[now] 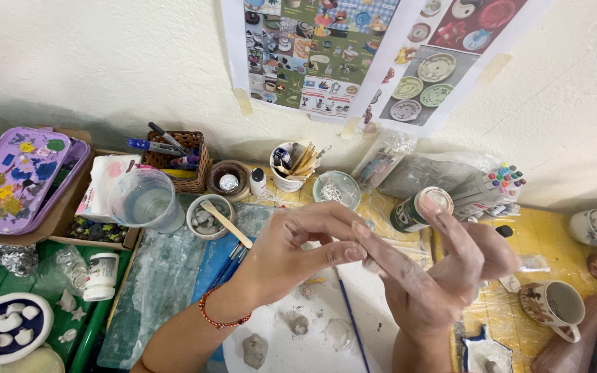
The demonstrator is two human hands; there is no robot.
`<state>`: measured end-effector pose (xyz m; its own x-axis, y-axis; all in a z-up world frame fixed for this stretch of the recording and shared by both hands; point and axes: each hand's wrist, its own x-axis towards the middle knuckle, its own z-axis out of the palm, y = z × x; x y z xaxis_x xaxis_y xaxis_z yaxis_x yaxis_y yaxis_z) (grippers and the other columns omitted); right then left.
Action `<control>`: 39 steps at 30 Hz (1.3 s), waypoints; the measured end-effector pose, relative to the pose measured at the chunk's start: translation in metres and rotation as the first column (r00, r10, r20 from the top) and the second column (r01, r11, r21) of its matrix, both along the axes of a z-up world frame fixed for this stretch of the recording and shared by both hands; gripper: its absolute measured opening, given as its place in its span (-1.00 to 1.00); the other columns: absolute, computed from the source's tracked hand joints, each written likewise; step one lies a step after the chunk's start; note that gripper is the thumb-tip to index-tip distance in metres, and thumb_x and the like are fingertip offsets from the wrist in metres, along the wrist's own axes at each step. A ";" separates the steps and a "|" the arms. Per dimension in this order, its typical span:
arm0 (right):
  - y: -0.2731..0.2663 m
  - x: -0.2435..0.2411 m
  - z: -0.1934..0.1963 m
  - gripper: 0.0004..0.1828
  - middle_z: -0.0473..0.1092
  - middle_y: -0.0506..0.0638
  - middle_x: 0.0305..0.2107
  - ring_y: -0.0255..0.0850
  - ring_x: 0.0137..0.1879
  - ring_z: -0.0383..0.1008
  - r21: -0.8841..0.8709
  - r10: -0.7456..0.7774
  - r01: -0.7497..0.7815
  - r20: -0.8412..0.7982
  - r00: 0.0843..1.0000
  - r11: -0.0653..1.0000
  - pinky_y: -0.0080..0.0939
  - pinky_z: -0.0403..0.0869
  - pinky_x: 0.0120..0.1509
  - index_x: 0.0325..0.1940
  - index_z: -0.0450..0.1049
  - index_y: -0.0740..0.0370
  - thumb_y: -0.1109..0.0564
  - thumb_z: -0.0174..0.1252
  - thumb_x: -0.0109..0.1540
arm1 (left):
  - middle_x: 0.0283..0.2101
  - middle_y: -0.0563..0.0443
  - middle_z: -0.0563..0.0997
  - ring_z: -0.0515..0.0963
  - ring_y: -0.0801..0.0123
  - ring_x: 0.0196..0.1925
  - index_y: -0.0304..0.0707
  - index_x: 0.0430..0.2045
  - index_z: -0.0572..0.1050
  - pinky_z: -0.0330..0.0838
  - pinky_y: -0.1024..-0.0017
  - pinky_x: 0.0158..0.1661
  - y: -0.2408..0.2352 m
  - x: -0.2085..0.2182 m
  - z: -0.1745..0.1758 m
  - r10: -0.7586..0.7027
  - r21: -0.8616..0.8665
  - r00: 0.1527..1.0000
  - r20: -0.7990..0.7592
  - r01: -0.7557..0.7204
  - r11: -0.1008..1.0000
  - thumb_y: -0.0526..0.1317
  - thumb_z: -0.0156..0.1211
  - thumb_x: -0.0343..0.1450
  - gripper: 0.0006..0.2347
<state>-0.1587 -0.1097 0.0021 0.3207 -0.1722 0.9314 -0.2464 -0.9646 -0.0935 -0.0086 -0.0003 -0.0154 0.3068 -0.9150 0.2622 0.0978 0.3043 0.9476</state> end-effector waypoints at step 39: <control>-0.016 -0.007 -0.022 -0.85 0.52 -0.26 -0.17 -0.32 0.05 0.35 0.139 0.380 -0.423 0.257 0.889 0.895 -0.33 0.32 0.14 -0.17 0.60 -0.02 -0.06 0.36 0.32 | -0.16 0.15 0.73 0.57 0.66 -0.29 -0.24 -0.18 0.67 0.40 0.64 -0.34 0.026 0.006 0.028 0.006 -0.094 0.983 0.183 0.012 0.995 -0.21 0.31 0.51 -0.87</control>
